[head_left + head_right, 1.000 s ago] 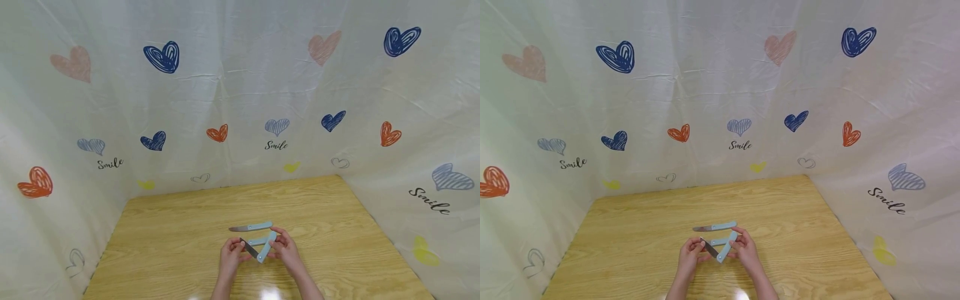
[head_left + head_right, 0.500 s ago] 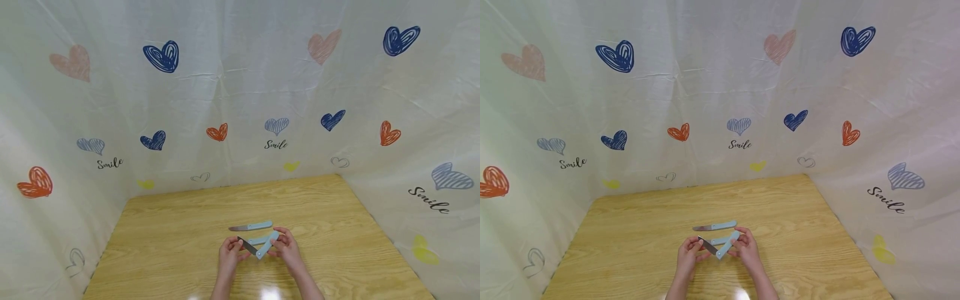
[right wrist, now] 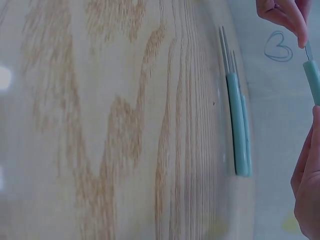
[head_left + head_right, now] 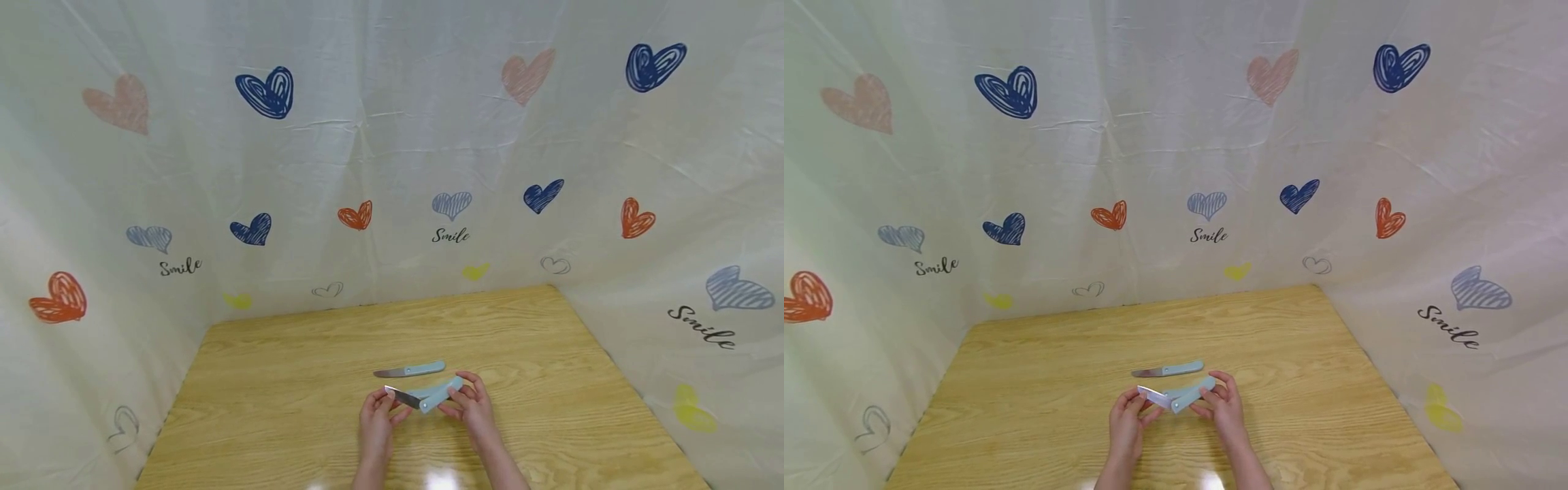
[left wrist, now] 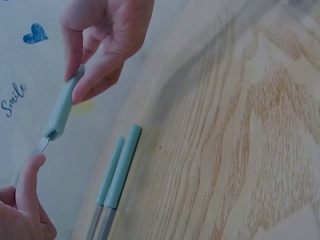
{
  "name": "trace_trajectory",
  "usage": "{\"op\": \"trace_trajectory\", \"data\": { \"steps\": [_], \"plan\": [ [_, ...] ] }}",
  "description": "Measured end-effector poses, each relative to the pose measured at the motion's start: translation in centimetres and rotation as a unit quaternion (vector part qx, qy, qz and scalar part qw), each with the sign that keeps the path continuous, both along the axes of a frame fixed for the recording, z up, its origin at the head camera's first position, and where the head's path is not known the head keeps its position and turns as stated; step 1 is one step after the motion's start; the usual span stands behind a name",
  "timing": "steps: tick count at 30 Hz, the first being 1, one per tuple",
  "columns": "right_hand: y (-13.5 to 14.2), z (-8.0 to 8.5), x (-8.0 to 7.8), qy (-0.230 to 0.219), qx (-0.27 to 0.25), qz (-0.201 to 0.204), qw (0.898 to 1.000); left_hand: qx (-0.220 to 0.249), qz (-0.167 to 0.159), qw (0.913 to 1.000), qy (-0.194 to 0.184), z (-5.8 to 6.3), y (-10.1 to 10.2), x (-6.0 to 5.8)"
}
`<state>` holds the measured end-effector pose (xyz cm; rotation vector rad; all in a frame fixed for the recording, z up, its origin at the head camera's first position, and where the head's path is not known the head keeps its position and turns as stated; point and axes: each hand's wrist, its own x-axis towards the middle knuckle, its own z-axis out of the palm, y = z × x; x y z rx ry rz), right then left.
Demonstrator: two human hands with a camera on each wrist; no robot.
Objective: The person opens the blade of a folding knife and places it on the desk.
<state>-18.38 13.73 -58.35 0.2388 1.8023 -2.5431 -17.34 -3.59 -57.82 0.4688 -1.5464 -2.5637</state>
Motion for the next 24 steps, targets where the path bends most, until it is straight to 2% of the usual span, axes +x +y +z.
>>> {"op": "trace_trajectory", "data": {
  "steps": [16,18,20,21,22,24],
  "plan": [
    [-0.5,0.2,0.5,-0.016,-0.088,-0.042,0.995,0.031,0.048,0.9981,-0.025,-0.7,1.1,-0.1],
    [-0.6,0.3,0.5,-0.022,-0.102,-0.047,0.993,0.036,0.053,0.9978,-0.015,-0.9,1.2,-0.1],
    [-0.7,0.3,0.6,-0.027,-0.118,-0.055,0.991,0.041,0.06,0.9973,0.013,-1.1,1.4,0.0],
    [-0.8,0.4,0.6,-0.028,-0.125,-0.059,0.99,0.047,0.063,0.9965,0.03,-1.2,1.4,0.1],
    [-0.9,0.4,0.6,-0.029,-0.132,-0.062,0.989,0.057,0.066,0.9942,0.062,-1.3,1.5,0.3],
    [-1.1,0.4,0.7,-0.028,-0.145,-0.067,0.987,0.065,0.071,0.9918,0.085,-1.4,1.7,0.5]
  ]
}}
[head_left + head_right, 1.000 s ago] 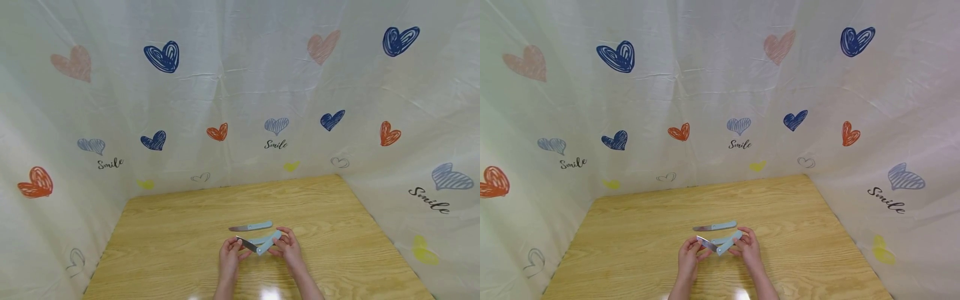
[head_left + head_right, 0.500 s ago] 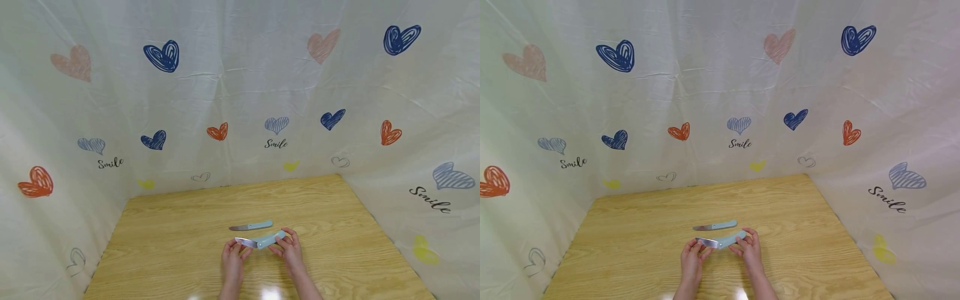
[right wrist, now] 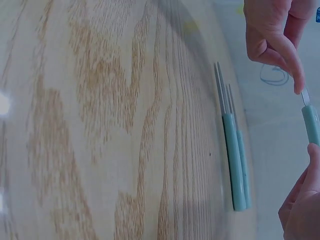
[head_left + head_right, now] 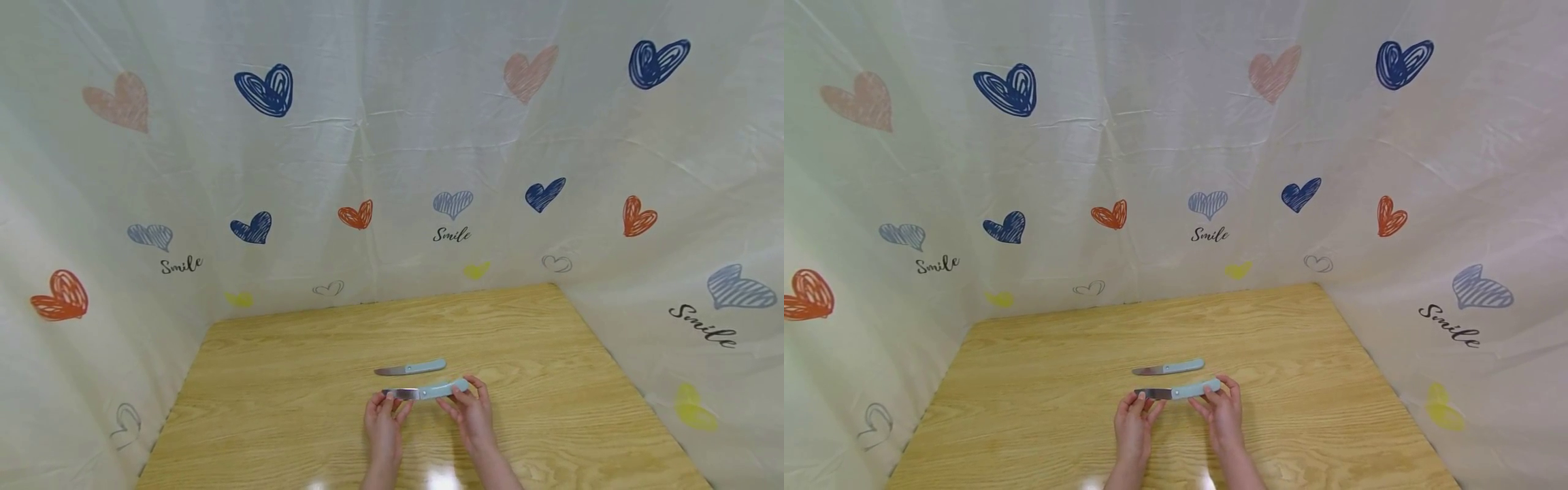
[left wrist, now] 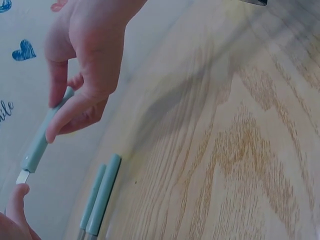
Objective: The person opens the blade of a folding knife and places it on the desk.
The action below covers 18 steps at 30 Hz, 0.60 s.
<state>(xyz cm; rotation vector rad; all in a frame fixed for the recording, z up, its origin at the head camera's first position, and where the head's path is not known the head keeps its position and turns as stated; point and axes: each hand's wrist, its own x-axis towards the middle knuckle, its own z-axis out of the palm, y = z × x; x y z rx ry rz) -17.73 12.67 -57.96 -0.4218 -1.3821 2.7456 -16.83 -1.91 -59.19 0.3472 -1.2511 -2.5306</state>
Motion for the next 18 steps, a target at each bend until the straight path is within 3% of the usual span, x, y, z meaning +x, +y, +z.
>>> {"op": "trace_trajectory", "data": {
  "steps": [3,8,13,18],
  "plan": [
    [-0.3,0.0,0.1,0.002,-0.015,-0.008,1.0,0.003,0.006,1.0,-0.007,0.2,0.1,0.2],
    [-0.7,0.1,0.3,0.001,-0.023,-0.018,1.0,0.004,0.01,0.9968,-0.079,0.9,0.2,0.2],
    [-0.9,0.0,0.5,0.001,-0.035,-0.026,0.999,0.012,0.018,0.9957,-0.09,1.0,0.1,0.2],
    [-1.0,-0.4,0.5,-0.003,-0.008,-0.045,0.999,0.016,0.036,0.9951,-0.091,0.5,0.1,0.0]
  ]
}}
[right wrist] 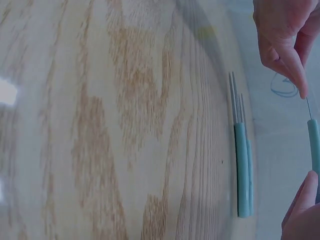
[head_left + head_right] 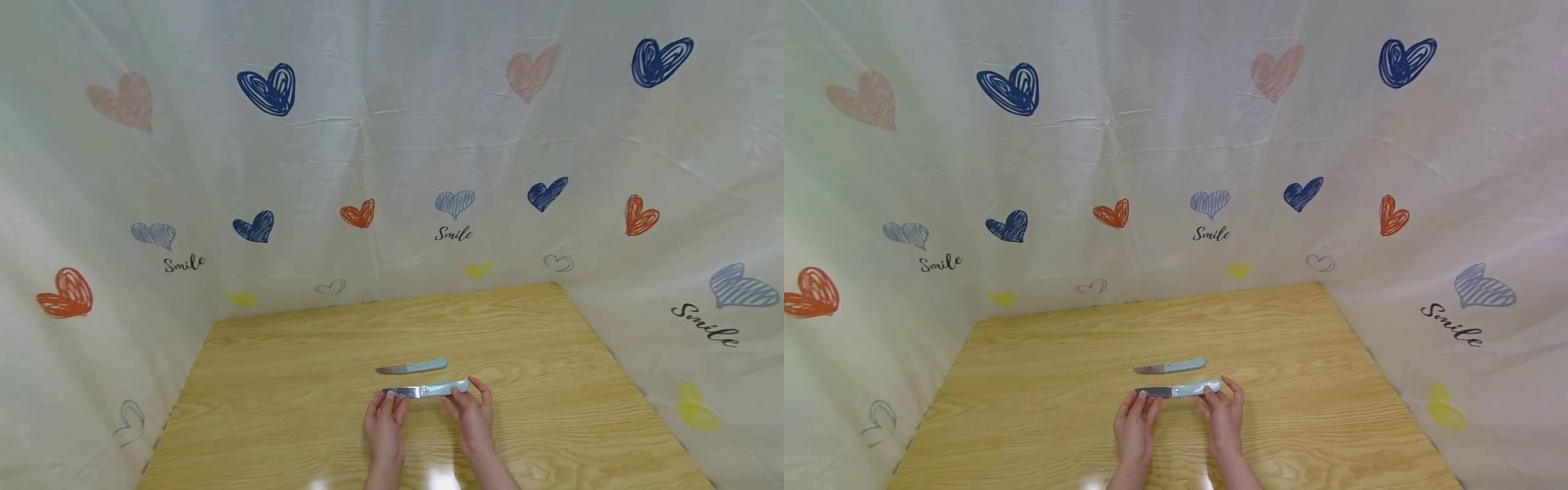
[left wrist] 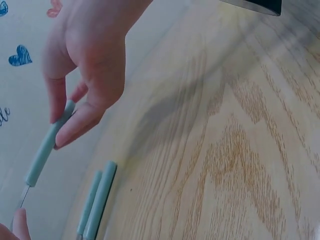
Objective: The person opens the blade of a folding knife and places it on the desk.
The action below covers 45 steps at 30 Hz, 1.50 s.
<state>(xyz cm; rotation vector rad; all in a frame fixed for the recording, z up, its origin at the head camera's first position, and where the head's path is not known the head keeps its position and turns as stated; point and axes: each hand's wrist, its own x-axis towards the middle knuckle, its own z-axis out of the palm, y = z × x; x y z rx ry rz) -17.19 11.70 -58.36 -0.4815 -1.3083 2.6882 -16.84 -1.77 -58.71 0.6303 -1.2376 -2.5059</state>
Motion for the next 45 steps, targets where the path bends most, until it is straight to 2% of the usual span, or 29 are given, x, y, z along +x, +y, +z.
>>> {"op": "trace_trajectory", "data": {
  "steps": [3,7,14,18,23,29,34,40,45],
  "plan": [
    [0.1,-0.3,-0.2,-0.01,0.041,-0.008,0.999,-0.007,0.014,0.9999,-0.002,-0.1,0.1,-0.1],
    [0.5,-0.7,-0.1,-0.028,0.095,0.002,0.995,-0.025,0.023,0.9993,-0.018,-0.3,0.2,0.1],
    [1.7,-1.4,1.0,-0.049,0.169,0.05,0.983,-0.046,0.013,0.9986,-0.024,-1.1,-0.4,1.4],
    [2.4,-1.7,1.7,-0.064,0.197,0.107,0.972,-0.081,-0.016,0.9954,-0.048,-1.6,-1.2,2.1],
    [3.3,-1.9,2.4,-0.087,0.225,0.173,0.955,-0.12,-0.075,0.9869,-0.077,-2.4,-2.2,3.0],
    [3.4,-2.1,2.8,-0.095,0.26,0.204,0.939,-0.146,-0.129,0.9756,-0.101,-2.9,-2.8,3.6],
    [3.3,-1.9,2.6,-0.11,0.277,0.221,0.929,-0.166,-0.166,0.9675,-0.093,-3.3,-3.3,3.9],
    [3.6,-1.8,2.4,-0.112,0.285,0.228,0.924,-0.195,-0.215,0.9526,-0.09,-3.7,-4.4,3.9],
    [3.8,-1.7,2.5,-0.107,0.287,0.234,0.923,-0.233,-0.246,0.9355,-0.101,-3.3,-5.1,3.7]
  ]
}}
